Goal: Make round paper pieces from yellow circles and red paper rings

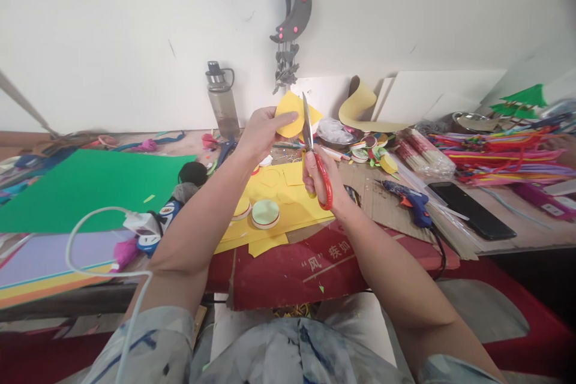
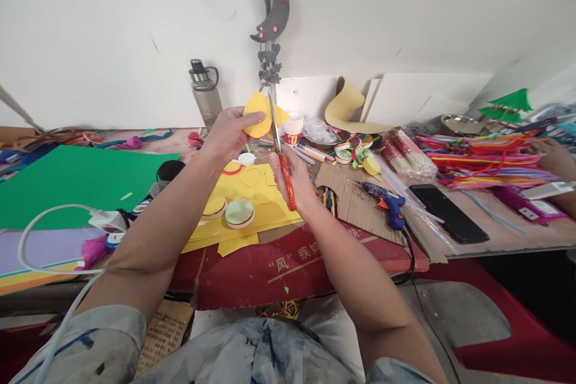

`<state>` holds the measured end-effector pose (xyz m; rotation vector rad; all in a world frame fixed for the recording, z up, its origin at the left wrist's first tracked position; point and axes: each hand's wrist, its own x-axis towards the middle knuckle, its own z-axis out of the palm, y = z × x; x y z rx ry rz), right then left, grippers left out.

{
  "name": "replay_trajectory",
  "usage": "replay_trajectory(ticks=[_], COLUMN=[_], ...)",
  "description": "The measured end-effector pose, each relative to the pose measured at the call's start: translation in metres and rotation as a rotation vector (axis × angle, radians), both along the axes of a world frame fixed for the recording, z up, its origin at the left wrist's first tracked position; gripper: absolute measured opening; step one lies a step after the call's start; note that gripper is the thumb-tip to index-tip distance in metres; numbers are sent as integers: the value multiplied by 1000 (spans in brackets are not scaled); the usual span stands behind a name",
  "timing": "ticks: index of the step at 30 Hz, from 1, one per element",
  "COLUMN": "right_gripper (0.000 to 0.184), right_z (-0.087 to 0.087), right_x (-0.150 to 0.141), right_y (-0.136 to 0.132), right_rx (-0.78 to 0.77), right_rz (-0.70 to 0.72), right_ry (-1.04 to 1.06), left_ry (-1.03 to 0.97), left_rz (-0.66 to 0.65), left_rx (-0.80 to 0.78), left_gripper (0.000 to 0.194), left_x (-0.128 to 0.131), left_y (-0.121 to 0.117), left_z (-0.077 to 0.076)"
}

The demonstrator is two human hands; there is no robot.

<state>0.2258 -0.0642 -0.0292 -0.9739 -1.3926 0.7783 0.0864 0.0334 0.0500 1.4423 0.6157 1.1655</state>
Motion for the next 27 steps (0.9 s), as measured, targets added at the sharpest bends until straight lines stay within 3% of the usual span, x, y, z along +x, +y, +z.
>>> replay_trajectory(ticks=[14, 27], right_gripper=[60, 64], right_z=[1, 8], right_x=[0, -4], right_y=[3, -2], right_rx=[37, -78], right_rz=[12, 26], right_ry=[-42, 65], left_ry=[-25, -5], left_rz=[-17, -12], left_rx=[13, 11], left_gripper=[28, 26], left_x=[4, 5], left_y=[6, 1], left_z=[-7, -4])
